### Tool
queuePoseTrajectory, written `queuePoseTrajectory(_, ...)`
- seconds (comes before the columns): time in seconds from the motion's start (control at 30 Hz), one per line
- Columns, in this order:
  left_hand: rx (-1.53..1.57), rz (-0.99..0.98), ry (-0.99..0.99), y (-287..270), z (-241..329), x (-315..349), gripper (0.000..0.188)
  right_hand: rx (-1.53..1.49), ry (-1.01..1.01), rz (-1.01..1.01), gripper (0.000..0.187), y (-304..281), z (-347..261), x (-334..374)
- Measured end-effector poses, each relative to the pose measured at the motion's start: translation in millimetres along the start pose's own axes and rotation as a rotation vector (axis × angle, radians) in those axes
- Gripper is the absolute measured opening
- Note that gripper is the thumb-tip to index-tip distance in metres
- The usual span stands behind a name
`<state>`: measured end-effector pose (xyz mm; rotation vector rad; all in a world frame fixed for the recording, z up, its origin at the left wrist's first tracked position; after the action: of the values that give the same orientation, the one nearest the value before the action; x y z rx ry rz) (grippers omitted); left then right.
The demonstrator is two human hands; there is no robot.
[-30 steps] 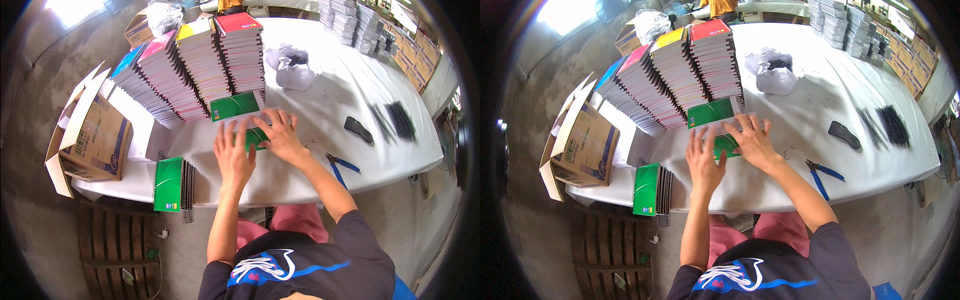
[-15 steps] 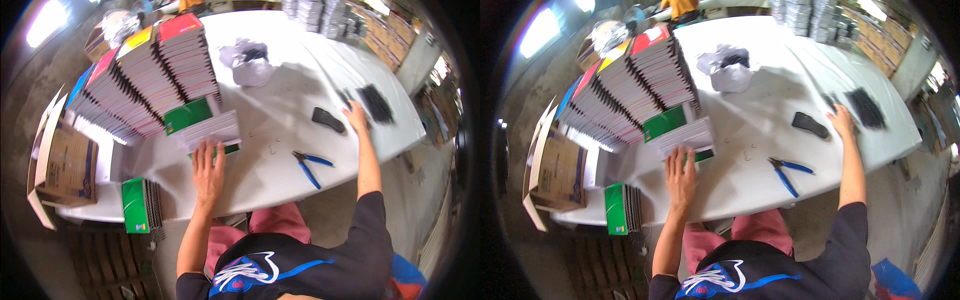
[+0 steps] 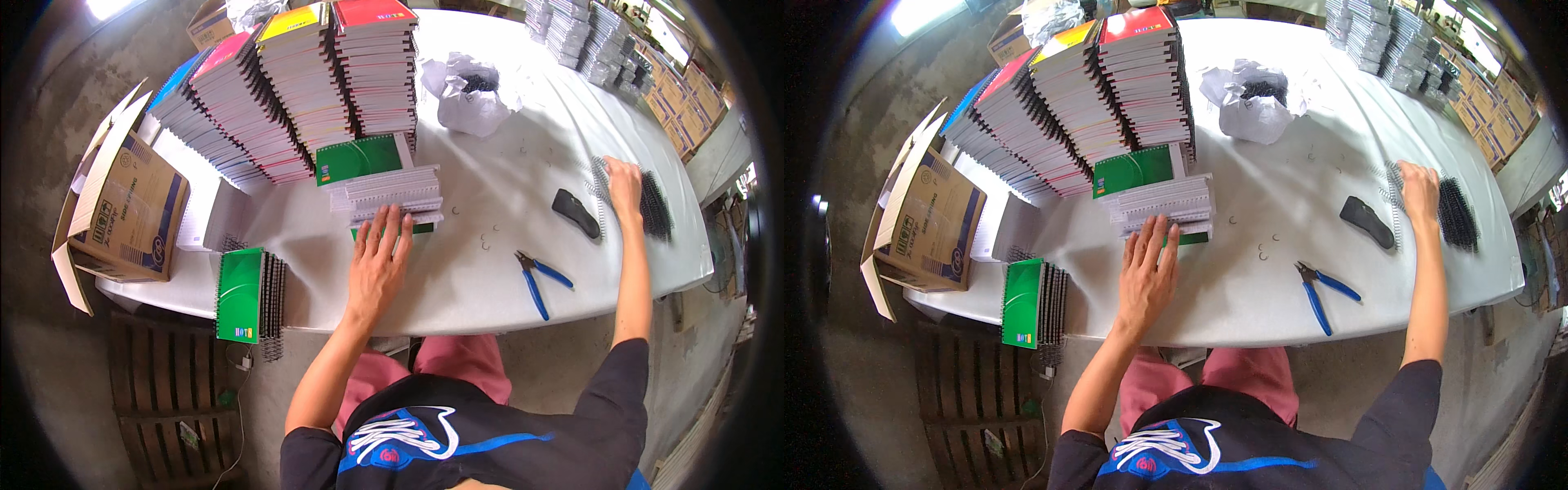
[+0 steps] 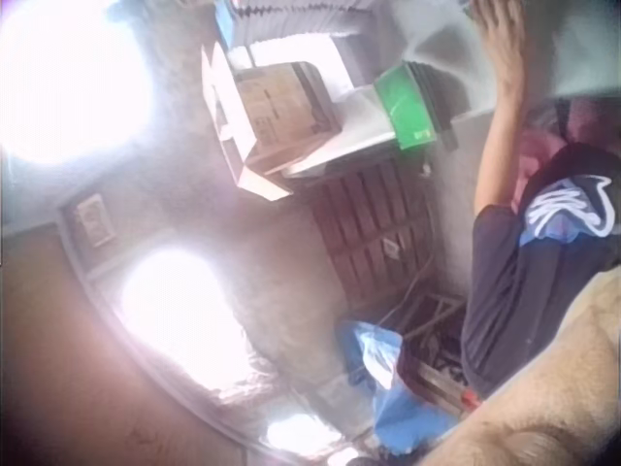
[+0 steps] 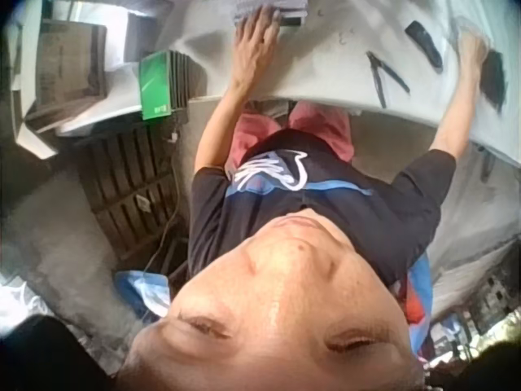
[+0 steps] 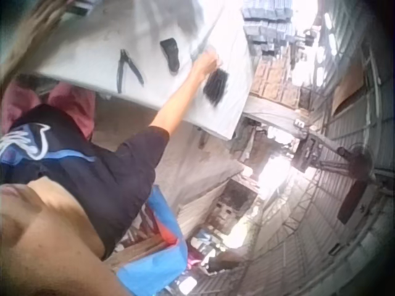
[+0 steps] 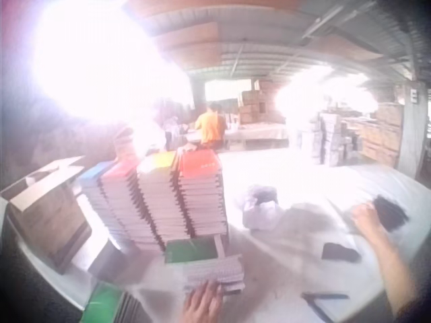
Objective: The person inserts a metal spiral coil into the punched holes of several notebook covers and stacks of paper by hand, then uses pliers to cut and crimp the ends of the wire to secure the binding.
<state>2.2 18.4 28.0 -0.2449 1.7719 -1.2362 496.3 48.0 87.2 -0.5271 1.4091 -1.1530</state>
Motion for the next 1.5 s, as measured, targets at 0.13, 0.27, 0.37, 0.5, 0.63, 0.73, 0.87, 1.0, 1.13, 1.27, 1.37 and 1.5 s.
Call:
queuePoseTrajectory(0.13, -0.007, -0.03, -0.009, -2, -3, -2, 0.06, -0.092, 0.021, 0.187, 0.025, -26, -22, -4)
queuePoseTrajectory(0.27, -0.094, -0.076, 0.028, -1, 1, 2, 0.061, -0.247, -0.16, 0.388, 0.023, -81, -72, 9)
queuePoseTrajectory(0.37, -0.102, -0.103, 0.007, -4, 5, 6, 0.06, -0.48, -0.192, 0.422, 0.027, -111, -116, 21)
queuePoseTrajectory(0.5, -0.018, -0.145, -0.032, -5, 7, 9, 0.06, -0.692, -0.229, 0.385, 0.026, -127, -160, 39)
queuePoseTrajectory(0.63, 0.002, -0.16, -0.035, -8, 8, 10, 0.06, -0.857, -0.234, 0.26, 0.025, -126, -198, 53)
queuePoseTrajectory(0.73, -0.023, -0.165, -0.019, -6, 10, 12, 0.06, -0.942, -0.28, 0.174, 0.025, -121, -224, 63)
queuePoseTrajectory(0.87, -0.063, -0.188, -0.031, -6, 12, 14, 0.062, -1.07, -0.33, 0.074, 0.024, -116, -262, 75)
queuePoseTrajectory(1.0, -0.109, -0.206, -0.051, -5, 16, 12, 0.064, -1.123, -0.389, 0.05, 0.022, -112, -284, 78)
queuePoseTrajectory(1.13, -0.078, -0.19, -0.007, -1, 16, 18, 0.063, -1.136, -0.389, 0.031, 0.021, -108, -292, 78)
queuePoseTrajectory(1.27, 0.046, -0.149, -0.028, -14, 8, 3, 0.062, -1.181, -0.337, -0.024, 0.023, -109, -293, 75)
queuePoseTrajectory(1.37, 0.083, -0.004, -0.103, -12, -4, -15, 0.058, -1.223, -0.295, -0.047, 0.024, -106, -295, 73)
queuePoseTrajectory(1.5, 0.024, -0.022, -0.092, -3, -8, -20, 0.055, -1.206, -0.277, -0.06, 0.025, -106, -293, 70)
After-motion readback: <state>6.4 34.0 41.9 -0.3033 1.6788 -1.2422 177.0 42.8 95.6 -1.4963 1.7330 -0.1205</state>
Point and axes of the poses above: each hand's wrist, its own x-axis away from the middle knuckle, its own y-axis out of the palm, z = x × y, the point moved 3 cm from there along -x, towards the middle knuckle, and after that the axes turned 4 degrees about y, right-handed, at the moved point
